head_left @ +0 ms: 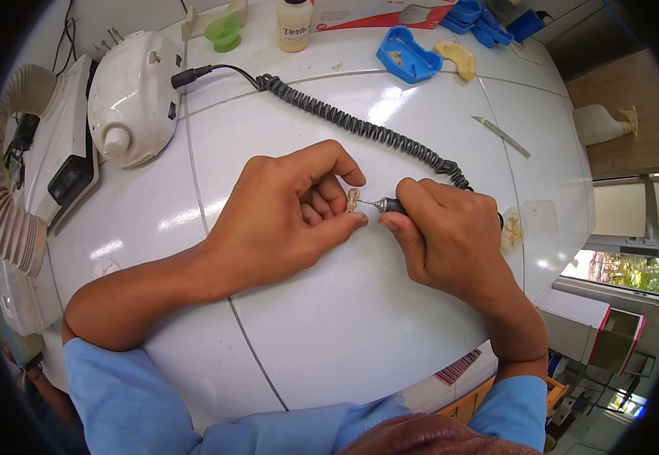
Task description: The person holds a dental crown and polishes its surfaces using a rotary tool, occasionally picking up the crown from a small container.
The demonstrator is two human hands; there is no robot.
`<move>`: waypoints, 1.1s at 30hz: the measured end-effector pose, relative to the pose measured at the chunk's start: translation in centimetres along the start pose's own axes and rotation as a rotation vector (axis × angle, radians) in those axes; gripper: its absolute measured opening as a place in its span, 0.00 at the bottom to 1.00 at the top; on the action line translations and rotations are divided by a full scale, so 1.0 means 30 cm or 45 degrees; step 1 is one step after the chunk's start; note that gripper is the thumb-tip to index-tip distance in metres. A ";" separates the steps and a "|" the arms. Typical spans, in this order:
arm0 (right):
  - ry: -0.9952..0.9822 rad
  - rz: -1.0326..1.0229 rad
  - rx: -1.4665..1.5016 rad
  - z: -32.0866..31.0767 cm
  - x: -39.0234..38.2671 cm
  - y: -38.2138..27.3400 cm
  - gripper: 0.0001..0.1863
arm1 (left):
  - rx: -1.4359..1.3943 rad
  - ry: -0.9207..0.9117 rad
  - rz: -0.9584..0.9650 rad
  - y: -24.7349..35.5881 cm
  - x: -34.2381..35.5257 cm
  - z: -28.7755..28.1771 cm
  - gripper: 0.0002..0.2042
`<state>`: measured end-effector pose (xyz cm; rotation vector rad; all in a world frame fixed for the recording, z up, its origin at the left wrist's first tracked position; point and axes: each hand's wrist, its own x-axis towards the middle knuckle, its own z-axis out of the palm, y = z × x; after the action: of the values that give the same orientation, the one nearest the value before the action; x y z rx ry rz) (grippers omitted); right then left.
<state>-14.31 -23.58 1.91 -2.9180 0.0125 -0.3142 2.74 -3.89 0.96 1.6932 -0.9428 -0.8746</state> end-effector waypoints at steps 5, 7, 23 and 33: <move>-0.006 -0.009 -0.006 0.000 0.001 -0.004 0.17 | 0.019 -0.015 0.021 -0.009 -0.003 0.000 0.15; -0.022 -0.027 -0.009 -0.004 0.001 -0.003 0.17 | 0.012 -0.007 0.022 -0.011 -0.002 0.003 0.14; -0.057 -0.006 -0.012 -0.011 0.001 -0.004 0.17 | -0.006 -0.012 -0.012 -0.006 -0.001 0.004 0.13; -0.036 -0.026 -0.001 -0.004 0.002 -0.004 0.17 | 0.004 -0.016 -0.003 -0.007 -0.002 0.001 0.13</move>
<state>-14.28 -23.50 2.07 -2.9247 -0.0215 -0.2767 2.73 -3.82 0.76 1.6937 -0.9517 -0.8869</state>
